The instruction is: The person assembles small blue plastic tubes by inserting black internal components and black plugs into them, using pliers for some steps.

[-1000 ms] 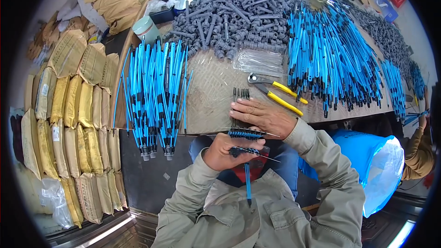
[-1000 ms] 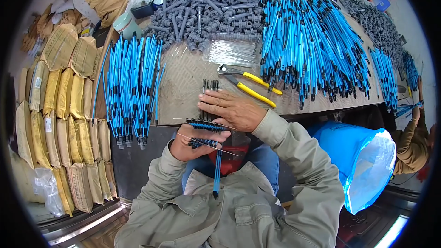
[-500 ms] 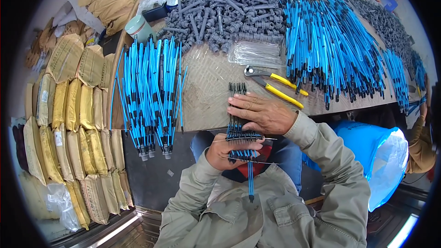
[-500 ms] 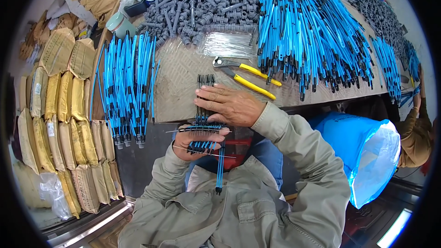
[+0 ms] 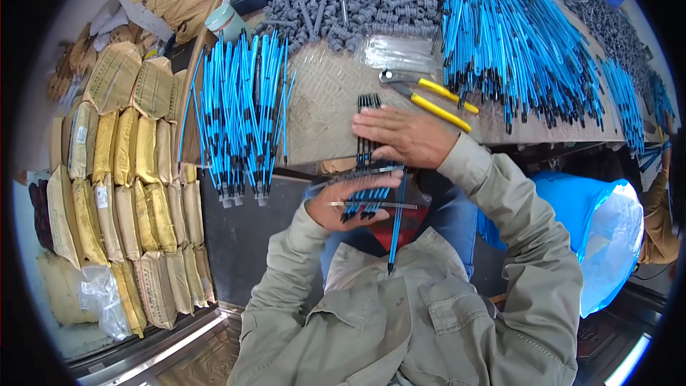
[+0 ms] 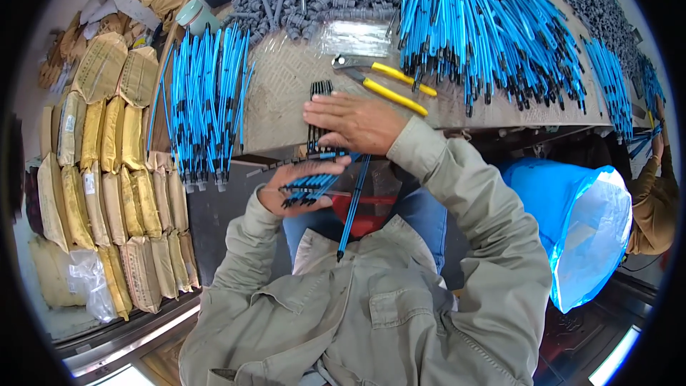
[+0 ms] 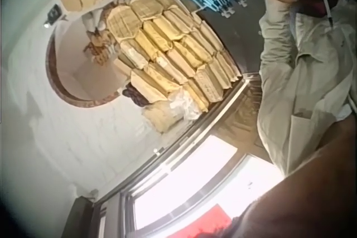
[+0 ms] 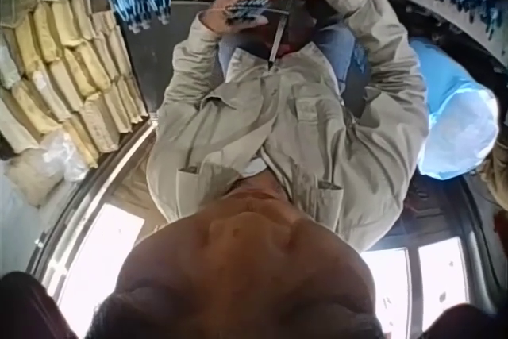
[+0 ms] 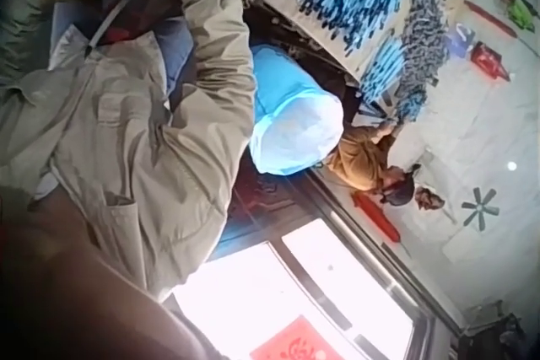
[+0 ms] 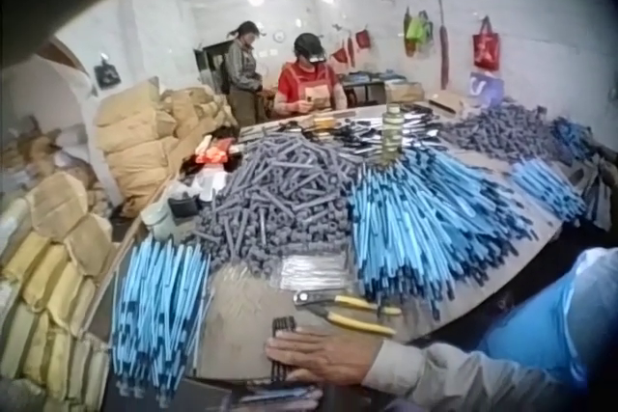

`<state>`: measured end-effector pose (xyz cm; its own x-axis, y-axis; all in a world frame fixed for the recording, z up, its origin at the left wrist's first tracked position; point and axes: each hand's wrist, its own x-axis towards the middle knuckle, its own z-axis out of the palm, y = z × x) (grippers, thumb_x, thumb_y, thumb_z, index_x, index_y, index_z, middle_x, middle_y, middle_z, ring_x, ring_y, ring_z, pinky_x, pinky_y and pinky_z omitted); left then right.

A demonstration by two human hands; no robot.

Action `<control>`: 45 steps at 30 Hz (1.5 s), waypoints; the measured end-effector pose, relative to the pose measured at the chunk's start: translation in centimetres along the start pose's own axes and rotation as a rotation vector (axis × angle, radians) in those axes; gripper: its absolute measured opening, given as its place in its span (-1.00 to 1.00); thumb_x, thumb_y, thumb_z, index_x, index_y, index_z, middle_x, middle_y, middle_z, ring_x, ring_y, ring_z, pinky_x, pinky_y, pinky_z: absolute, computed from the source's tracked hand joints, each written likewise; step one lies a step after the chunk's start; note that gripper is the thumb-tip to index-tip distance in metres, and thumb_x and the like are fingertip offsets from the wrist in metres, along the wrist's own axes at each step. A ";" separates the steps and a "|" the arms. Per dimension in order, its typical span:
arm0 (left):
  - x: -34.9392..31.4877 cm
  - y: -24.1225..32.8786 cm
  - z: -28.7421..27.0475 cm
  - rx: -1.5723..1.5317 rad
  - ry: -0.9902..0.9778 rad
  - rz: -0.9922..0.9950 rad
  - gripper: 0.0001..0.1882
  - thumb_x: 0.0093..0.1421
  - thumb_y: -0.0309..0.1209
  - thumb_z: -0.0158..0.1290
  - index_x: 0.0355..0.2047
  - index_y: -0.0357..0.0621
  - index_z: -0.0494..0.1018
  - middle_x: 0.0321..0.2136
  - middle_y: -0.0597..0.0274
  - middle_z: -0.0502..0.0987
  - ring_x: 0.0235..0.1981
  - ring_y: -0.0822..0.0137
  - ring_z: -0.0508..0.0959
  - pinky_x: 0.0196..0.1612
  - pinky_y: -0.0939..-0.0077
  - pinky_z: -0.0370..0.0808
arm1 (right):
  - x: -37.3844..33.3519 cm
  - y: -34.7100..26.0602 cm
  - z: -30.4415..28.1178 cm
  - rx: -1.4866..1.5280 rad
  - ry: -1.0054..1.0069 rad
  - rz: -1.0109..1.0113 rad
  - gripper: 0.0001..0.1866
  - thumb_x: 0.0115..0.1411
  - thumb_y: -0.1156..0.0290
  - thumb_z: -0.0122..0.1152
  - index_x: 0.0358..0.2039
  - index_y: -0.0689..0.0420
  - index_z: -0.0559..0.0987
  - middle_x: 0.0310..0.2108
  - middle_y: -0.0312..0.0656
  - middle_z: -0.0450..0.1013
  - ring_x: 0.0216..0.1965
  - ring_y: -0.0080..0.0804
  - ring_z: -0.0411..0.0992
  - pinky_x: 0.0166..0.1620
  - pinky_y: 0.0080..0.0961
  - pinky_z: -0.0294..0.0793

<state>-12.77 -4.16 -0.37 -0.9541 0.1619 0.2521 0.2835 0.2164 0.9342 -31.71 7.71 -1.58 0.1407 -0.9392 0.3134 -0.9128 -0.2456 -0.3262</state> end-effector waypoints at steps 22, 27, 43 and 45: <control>-4.7 0.2 -4.3 0.307 0.113 -0.068 0.02 -0.40 0.04 0.31 0.07 -0.29 0.29 0.05 0.01 0.35 0.11 0.16 0.33 0.17 0.28 0.19 | 0.3 0.3 0.7 0.243 0.290 0.162 -0.60 0.21 0.11 -0.03 -0.04 0.08 0.33 -0.18 -0.14 0.47 -0.21 -0.05 0.43 -0.25 -0.23 0.43; 0.5 0.5 -3.5 0.781 -0.030 0.038 0.07 -0.41 -0.01 0.30 0.15 -0.19 0.19 0.13 0.05 0.26 0.18 0.12 0.24 0.21 0.21 0.12 | 0.2 0.4 0.0 0.256 0.237 0.252 -0.60 0.25 0.16 -0.10 0.02 0.10 0.28 -0.21 -0.18 0.50 -0.22 -0.11 0.46 -0.22 -0.27 0.43; 3.3 -0.1 -3.9 0.932 -0.285 0.111 0.00 -0.23 -0.14 0.21 0.22 -0.16 0.04 0.23 0.14 0.09 0.26 0.15 0.08 0.25 0.24 0.05 | 4.6 10.0 -7.4 -0.517 0.089 0.513 -0.86 -0.03 0.36 0.09 -0.53 0.09 0.59 -0.46 -0.12 0.51 -0.38 -0.24 0.49 -0.31 -0.28 0.43; 3.3 0.0 -3.9 0.970 -0.289 0.102 -0.01 -0.25 -0.21 0.20 0.22 -0.16 0.04 0.23 0.16 0.10 0.25 0.14 0.09 0.25 0.25 0.06 | 4.6 11.1 -6.3 -0.596 0.080 0.514 -0.87 -0.05 0.38 0.08 -0.54 0.08 0.59 -0.46 -0.14 0.51 -0.37 -0.26 0.49 -0.29 -0.28 0.42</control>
<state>-16.25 -7.43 1.45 -0.8977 0.4216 0.1284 0.4407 0.8554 0.2722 -43.63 2.23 1.89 -0.3620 -0.8742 0.3236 -0.9105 0.4060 0.0781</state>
